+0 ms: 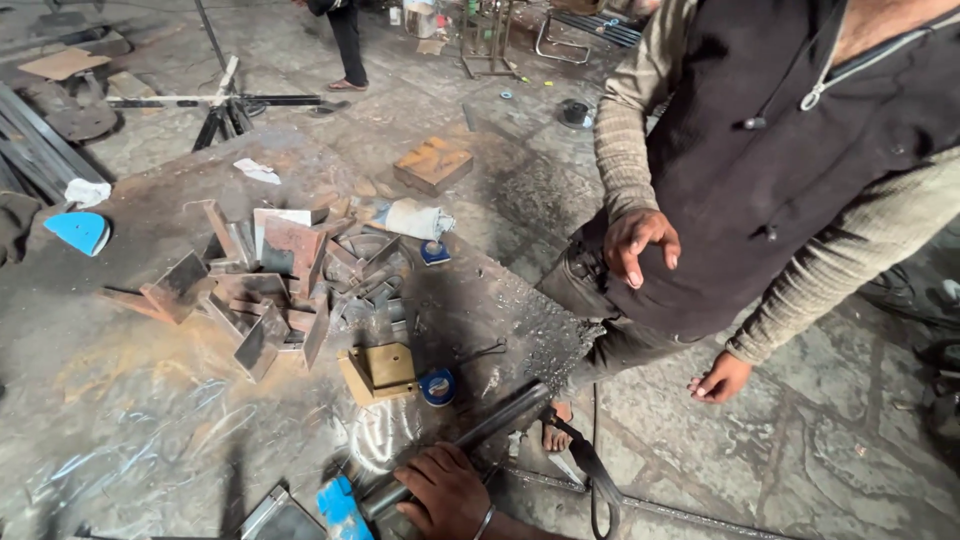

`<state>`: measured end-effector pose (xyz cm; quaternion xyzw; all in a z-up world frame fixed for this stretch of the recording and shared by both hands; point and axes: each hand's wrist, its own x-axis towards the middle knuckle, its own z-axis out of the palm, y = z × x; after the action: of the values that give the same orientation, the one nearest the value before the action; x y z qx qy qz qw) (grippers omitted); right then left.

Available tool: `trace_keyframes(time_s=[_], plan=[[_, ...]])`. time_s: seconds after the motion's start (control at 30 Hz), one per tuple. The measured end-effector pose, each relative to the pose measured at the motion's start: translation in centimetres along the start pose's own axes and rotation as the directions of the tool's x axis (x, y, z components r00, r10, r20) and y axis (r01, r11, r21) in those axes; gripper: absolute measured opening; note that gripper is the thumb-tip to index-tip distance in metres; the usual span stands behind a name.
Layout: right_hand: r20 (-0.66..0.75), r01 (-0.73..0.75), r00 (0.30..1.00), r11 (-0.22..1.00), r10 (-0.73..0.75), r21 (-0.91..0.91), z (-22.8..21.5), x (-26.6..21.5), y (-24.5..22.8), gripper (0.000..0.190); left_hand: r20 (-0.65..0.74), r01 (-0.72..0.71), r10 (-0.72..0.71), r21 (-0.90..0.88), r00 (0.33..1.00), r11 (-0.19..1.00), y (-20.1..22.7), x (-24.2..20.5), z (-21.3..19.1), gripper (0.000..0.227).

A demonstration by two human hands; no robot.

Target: Hammer and align metal bracket components on a workshop floor.

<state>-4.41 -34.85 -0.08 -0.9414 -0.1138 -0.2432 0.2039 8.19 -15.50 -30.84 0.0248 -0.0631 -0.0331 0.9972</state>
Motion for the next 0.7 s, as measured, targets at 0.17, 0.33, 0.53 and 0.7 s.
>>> trace_keyframes(time_s=[0.17, 0.33, 0.53, 0.7], plan=[[-0.097, 0.080, 0.991, 0.994, -0.086, -0.069, 1.2, 0.0, 1.6, 0.046, 0.137, -0.036, 0.074, -0.264, 0.988, 0.964, -18.1, -4.0, 18.8, 0.052], [-0.185, 0.022, 0.982, 0.994, -0.042, -0.109, 1.8, -0.2, 1.0, 0.037, 0.012, 0.008, -0.152, -1.000, 0.988, -0.031, -17.0, -5.3, 21.9, 0.038], [-0.205, 0.052, 0.975, 0.983, -0.088, -0.176, 3.3, -0.9, 2.4, 0.023, 0.356, -0.299, -0.312, -0.091, 0.881, -0.950, -16.7, -5.6, 28.6, 0.030], [-0.172, 0.046, 0.982, 0.985, -0.075, -0.167, 3.1, -0.7, 2.2, 0.025, 0.296, -0.299, -0.332, -0.150, 0.896, -0.942, -16.5, -5.6, 29.8, 0.030]])
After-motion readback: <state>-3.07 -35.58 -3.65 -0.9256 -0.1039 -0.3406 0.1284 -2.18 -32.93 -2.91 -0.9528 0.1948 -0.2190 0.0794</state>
